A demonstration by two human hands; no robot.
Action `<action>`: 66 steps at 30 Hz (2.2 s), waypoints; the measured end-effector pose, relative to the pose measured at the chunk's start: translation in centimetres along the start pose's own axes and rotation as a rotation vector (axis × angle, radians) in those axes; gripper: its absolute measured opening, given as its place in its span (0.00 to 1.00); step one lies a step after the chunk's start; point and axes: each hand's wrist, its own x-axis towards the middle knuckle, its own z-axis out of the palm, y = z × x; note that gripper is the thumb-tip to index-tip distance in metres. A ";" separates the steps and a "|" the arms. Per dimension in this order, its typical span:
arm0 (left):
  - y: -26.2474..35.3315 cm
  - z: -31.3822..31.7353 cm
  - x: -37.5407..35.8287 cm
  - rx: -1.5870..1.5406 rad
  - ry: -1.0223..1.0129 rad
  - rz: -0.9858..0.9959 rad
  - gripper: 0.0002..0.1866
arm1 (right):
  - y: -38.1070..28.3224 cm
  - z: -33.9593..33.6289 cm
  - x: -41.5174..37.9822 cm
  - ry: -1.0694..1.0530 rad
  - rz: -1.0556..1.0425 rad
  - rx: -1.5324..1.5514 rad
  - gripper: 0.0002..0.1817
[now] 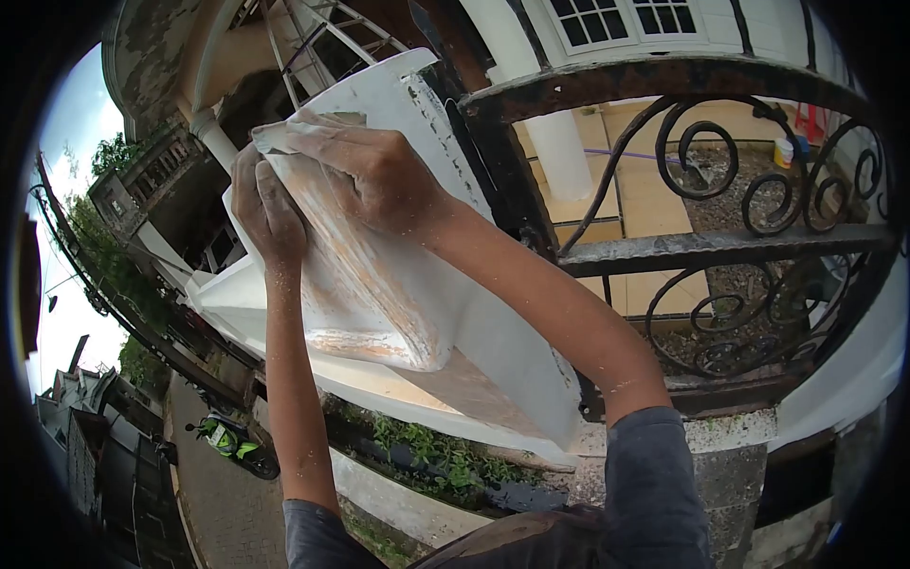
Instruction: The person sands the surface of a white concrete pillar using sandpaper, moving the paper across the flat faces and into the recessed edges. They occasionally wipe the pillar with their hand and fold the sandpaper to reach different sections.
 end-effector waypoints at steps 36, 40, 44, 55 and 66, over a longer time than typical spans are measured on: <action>-0.7 0.1 0.0 -0.062 0.028 0.049 0.18 | -0.5 -1.1 -2.9 -0.032 -0.163 -0.177 0.17; -0.4 0.0 0.1 -0.065 0.024 0.048 0.19 | 1.7 -2.1 -2.5 -0.036 0.299 -0.207 0.17; -0.4 0.0 0.1 -0.035 0.037 0.044 0.18 | 0.8 -1.1 -2.6 -0.011 0.072 -0.246 0.14; 0.2 -0.1 0.2 -0.041 0.025 0.001 0.16 | -0.1 -2.4 -0.7 -0.036 0.669 -0.143 0.14; 15.0 -2.2 -9.8 -0.557 0.031 -0.401 0.26 | -14.8 -13.0 -8.1 0.326 1.206 0.978 0.16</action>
